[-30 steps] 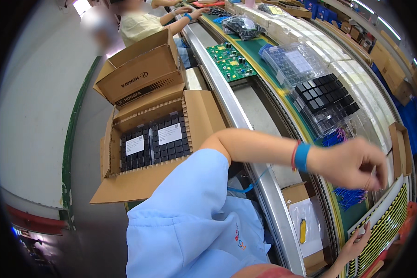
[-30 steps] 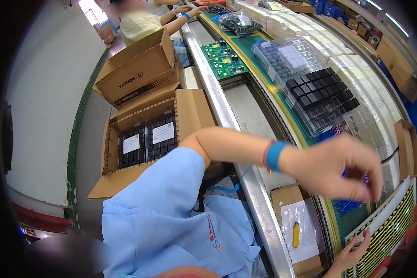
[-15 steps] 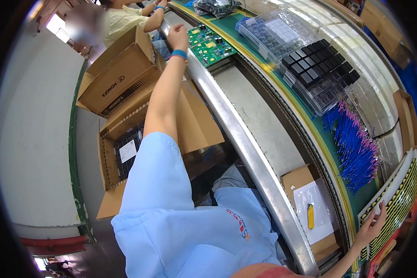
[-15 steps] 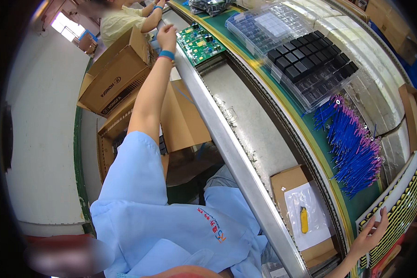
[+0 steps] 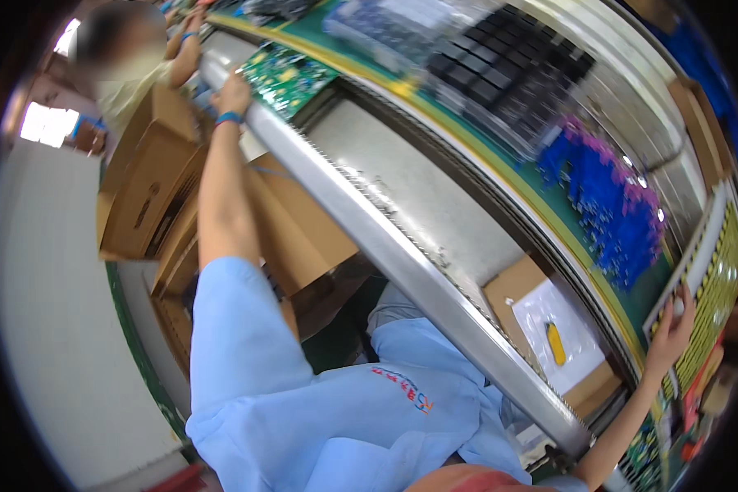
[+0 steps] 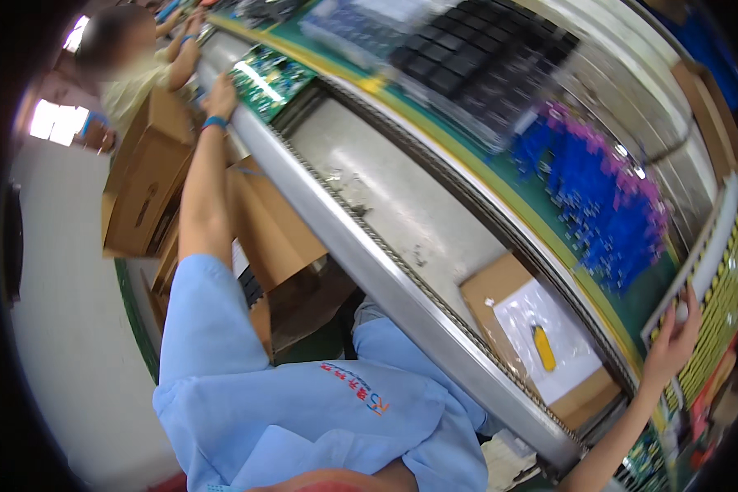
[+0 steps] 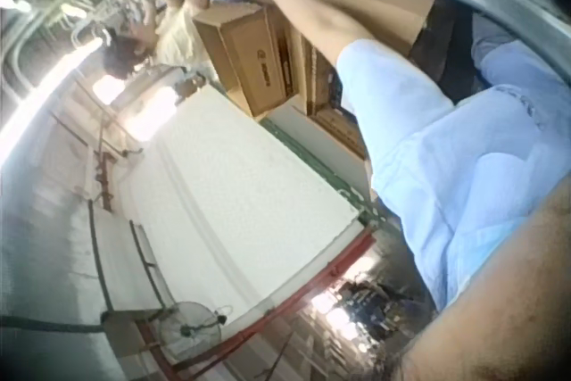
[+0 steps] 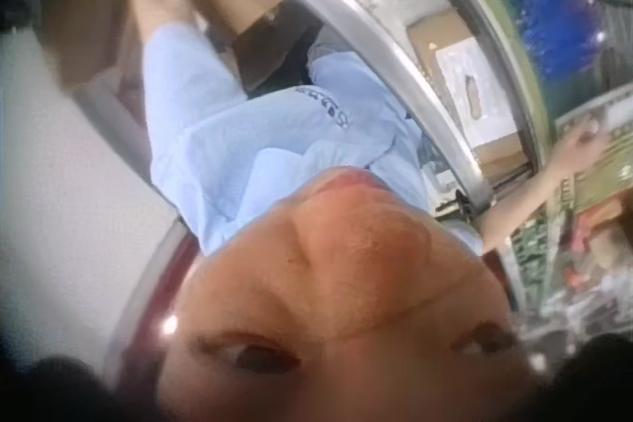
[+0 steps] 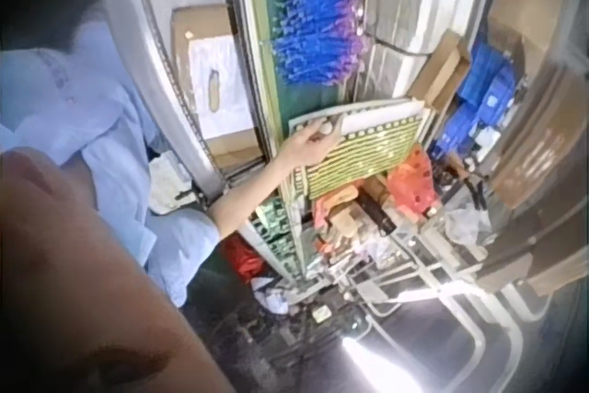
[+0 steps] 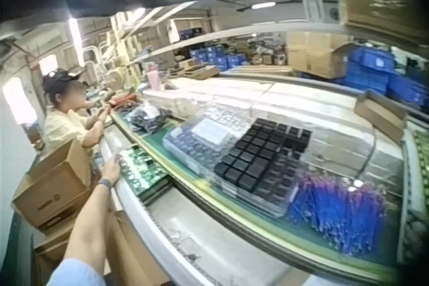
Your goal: Insert components into a printed circuit board on an electronics assembly line.
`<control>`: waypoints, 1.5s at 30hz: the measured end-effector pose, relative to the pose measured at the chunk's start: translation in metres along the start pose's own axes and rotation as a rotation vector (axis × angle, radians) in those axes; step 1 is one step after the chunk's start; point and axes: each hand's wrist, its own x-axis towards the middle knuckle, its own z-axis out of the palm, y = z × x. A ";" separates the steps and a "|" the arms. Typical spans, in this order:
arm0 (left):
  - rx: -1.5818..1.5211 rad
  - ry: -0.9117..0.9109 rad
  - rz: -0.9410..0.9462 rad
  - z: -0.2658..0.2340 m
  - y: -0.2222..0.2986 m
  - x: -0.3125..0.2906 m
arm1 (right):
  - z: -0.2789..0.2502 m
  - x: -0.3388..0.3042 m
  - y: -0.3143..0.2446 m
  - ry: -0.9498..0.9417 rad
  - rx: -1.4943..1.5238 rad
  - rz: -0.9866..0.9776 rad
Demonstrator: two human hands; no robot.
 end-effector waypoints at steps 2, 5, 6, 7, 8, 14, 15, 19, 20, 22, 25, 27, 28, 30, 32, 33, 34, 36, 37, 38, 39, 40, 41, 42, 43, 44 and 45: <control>0.090 0.028 0.064 -0.015 -0.041 0.005 | 0.011 0.007 -0.008 0.008 0.048 -0.004; 0.174 0.005 0.216 0.004 0.009 -0.016 | -0.001 -0.004 -0.022 0.076 -0.005 0.047; 0.197 -0.006 0.257 -0.005 0.005 -0.020 | 0.000 -0.002 -0.029 0.079 0.024 0.038; 0.225 -0.044 0.264 -0.015 0.010 -0.026 | -0.002 0.000 -0.031 0.072 -0.015 -0.011; 0.253 -0.076 0.265 -0.023 0.012 -0.031 | 0.000 0.001 -0.031 0.093 -0.007 -0.061; 0.261 -0.235 0.416 -0.057 0.069 -0.085 | -0.005 -0.006 -0.037 0.111 0.004 -0.061; 0.225 -0.256 0.453 -0.063 0.078 -0.098 | -0.003 -0.007 -0.040 0.099 0.010 -0.031; 0.155 -0.381 0.529 -0.117 0.132 -0.164 | 0.002 -0.004 -0.046 0.143 -0.123 -0.191; 0.130 -0.420 0.604 -0.127 0.143 -0.180 | 0.002 -0.004 -0.047 0.185 -0.171 -0.290; 0.103 -0.457 0.678 -0.144 0.171 -0.210 | 0.002 -0.004 -0.048 0.171 -0.194 -0.283; -0.030 -0.557 0.855 -0.177 0.223 -0.263 | -0.003 -0.008 -0.045 0.153 -0.196 -0.270; -0.097 -0.600 0.959 -0.189 0.259 -0.293 | -0.009 -0.011 -0.046 0.142 -0.186 -0.229; -0.123 -0.621 1.014 -0.196 0.275 -0.305 | -0.011 -0.013 -0.044 0.145 -0.170 -0.241; -0.158 -0.666 1.079 -0.200 0.284 -0.327 | -0.005 -0.001 -0.058 0.073 -0.124 -0.200; -0.191 -0.725 1.169 -0.204 0.310 -0.343 | -0.008 0.001 -0.056 0.092 -0.059 -0.247; -0.223 -0.751 1.215 -0.206 0.323 -0.349 | -0.012 0.000 -0.056 0.028 0.006 -0.098; -0.256 -0.776 1.250 -0.210 0.330 -0.357 | -0.014 0.002 -0.060 -0.046 0.072 0.042; -0.310 -0.726 1.321 -0.209 0.342 -0.367 | -0.015 0.013 -0.063 -0.066 0.164 0.007; -0.368 -0.701 1.427 -0.207 0.347 -0.370 | -0.013 0.019 -0.066 -0.087 0.240 0.014; -0.368 -0.688 1.412 -0.206 0.352 -0.372 | -0.011 0.028 -0.075 -0.089 0.243 -0.004; -0.418 -0.663 1.475 -0.207 0.358 -0.373 | -0.012 0.036 -0.088 -0.106 0.218 -0.061; -0.463 -0.636 1.530 -0.205 0.363 -0.372 | -0.009 0.046 -0.100 -0.125 0.199 -0.122; -0.526 -0.513 1.537 -0.199 0.365 -0.373 | -0.005 0.058 -0.108 -0.162 0.135 -0.185; -0.523 -0.510 1.543 -0.201 0.375 -0.365 | 0.000 0.067 -0.115 -0.156 0.136 -0.183; -0.465 -0.478 1.535 -0.207 0.388 -0.351 | 0.007 0.079 -0.124 -0.166 0.048 -0.275; -0.406 -0.448 1.525 -0.206 0.400 -0.334 | 0.016 0.091 -0.135 -0.176 -0.039 -0.366; -0.425 -0.272 1.499 -0.196 0.414 -0.312 | 0.024 0.105 -0.148 -0.224 -0.060 -0.350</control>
